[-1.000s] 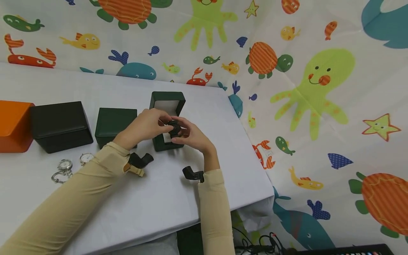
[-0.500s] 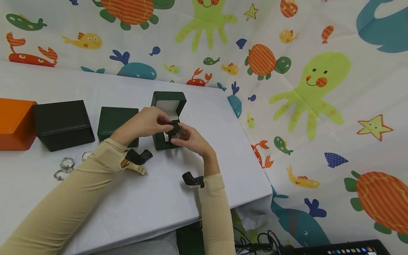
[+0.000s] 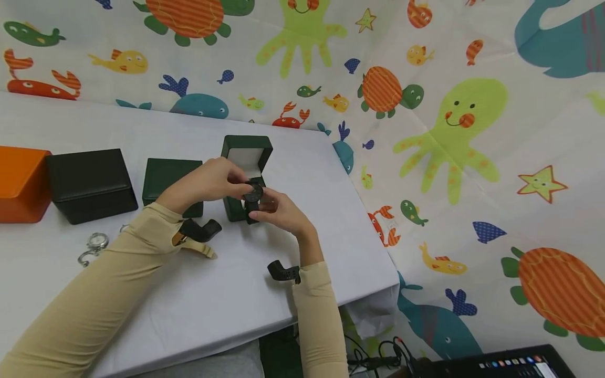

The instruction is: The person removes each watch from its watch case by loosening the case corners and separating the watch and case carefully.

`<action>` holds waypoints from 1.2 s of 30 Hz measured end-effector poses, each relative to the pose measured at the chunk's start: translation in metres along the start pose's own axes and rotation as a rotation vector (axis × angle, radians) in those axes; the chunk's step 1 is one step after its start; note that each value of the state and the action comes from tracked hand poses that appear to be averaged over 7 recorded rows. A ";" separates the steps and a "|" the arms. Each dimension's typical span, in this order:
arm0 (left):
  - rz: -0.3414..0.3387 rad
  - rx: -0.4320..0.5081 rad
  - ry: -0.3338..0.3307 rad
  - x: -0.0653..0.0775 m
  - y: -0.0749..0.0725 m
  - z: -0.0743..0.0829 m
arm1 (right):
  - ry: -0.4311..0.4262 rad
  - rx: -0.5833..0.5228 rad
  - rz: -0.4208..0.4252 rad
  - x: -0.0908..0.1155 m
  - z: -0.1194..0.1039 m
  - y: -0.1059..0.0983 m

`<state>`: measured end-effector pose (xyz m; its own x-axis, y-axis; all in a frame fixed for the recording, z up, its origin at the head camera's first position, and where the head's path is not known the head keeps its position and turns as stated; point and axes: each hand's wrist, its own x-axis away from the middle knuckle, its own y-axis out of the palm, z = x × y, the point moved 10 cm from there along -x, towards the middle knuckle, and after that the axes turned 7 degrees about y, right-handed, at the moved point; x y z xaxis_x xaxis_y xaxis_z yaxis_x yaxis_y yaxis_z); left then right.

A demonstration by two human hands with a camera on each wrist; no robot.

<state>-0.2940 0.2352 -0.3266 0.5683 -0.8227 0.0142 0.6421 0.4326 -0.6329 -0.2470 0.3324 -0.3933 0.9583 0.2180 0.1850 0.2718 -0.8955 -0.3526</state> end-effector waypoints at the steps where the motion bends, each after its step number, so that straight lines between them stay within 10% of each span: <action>1: -0.002 0.006 -0.002 0.000 0.000 0.000 | 0.001 -0.002 0.005 0.000 0.001 0.000; 19: -0.054 0.058 0.008 0.002 0.003 -0.002 | 0.043 -0.003 0.166 0.001 0.011 -0.005; 36: -0.149 0.023 0.006 0.001 0.014 -0.004 | -0.030 -0.041 0.071 0.006 0.015 0.000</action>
<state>-0.2862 0.2395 -0.3383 0.4631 -0.8804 0.1022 0.7307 0.3140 -0.6062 -0.2405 0.3397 -0.4056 0.9774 0.1645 0.1329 0.1998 -0.9241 -0.3258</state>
